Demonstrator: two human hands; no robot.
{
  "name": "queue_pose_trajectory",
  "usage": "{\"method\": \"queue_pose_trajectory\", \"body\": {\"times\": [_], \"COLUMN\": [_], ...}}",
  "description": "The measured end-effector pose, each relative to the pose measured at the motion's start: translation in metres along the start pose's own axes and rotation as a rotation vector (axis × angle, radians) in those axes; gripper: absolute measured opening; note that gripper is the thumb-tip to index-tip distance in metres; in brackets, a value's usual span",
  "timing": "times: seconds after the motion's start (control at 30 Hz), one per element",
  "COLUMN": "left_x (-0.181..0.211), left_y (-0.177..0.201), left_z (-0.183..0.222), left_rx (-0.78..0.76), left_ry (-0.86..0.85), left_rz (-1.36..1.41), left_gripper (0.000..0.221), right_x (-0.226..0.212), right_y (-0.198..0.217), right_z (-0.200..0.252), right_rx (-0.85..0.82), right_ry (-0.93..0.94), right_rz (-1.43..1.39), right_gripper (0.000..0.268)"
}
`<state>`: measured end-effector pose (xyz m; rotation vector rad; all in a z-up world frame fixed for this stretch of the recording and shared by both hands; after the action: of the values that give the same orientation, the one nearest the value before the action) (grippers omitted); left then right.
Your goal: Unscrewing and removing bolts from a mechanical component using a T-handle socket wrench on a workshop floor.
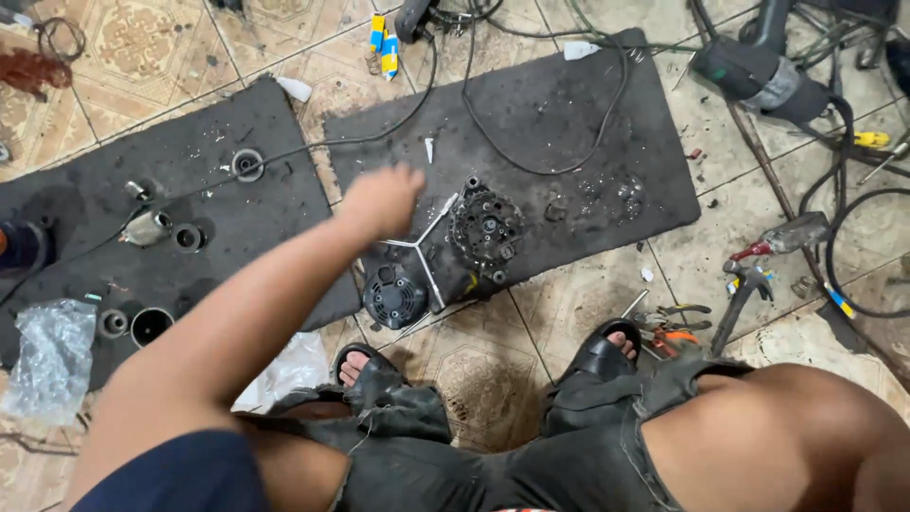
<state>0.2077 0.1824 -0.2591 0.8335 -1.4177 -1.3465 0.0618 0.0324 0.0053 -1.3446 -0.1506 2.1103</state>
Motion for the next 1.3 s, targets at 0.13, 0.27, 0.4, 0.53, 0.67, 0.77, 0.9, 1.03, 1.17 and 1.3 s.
{"method": "queue_pose_trajectory", "body": {"times": [0.13,0.27,0.4,0.53,0.67,0.77,0.9,1.03,1.17,1.3], "left_x": [-0.001,-0.006,-0.004,-0.023,-0.015,-0.018,-0.021,-0.041,-0.057,-0.028], "left_y": [-0.12,-0.176,-0.187,-0.2,-0.189,-0.174,-0.115,-0.069,-0.061,-0.052], "left_z": [0.059,0.053,0.059,0.057,0.062,0.062,0.046,0.019,0.0,-0.002], "left_rx": [-0.485,-0.424,-0.419,-0.446,-0.468,-0.439,-0.484,-0.32,-0.102,0.035], "left_ry": [-0.245,-0.308,-0.254,0.227,-0.116,-0.193,-0.188,-0.094,0.163,0.284], "left_rz": [-0.183,-0.239,-0.179,0.1,-0.085,-0.176,-0.196,-0.165,0.031,0.47], "left_gripper": [0.056,0.053,0.053,0.077,0.046,0.04,0.038,0.036,0.036,0.037], "right_x": [-0.096,-0.102,0.024,0.159,0.199,0.198,0.201,0.198,0.199,0.205], "right_y": [0.065,0.11,0.122,0.157,0.163,0.163,0.171,0.17,0.169,0.17], "right_z": [-0.079,-0.153,-0.196,-0.235,-0.235,-0.226,-0.235,-0.243,-0.246,-0.253], "right_rx": [0.234,0.489,0.383,0.089,0.049,0.051,0.039,-0.011,-0.025,-0.012], "right_ry": [0.289,0.589,0.693,0.113,0.056,0.071,0.153,0.158,0.156,0.152], "right_rz": [0.341,0.635,0.898,1.201,1.359,1.476,1.343,1.404,1.388,1.349], "right_gripper": [0.043,0.047,0.053,0.112,0.127,0.124,0.126,0.126,0.127,0.128]}}
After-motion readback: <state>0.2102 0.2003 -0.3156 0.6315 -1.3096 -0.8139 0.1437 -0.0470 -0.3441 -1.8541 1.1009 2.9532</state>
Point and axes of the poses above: each hand's wrist, its own z-axis away from the middle knuckle, its own y-axis out of the back of the hand, x = y × z, the point moved 5 cm from there along -z, towards the middle knuckle, and after that the axes turned 14 degrees about x, right-handed, at the moved point
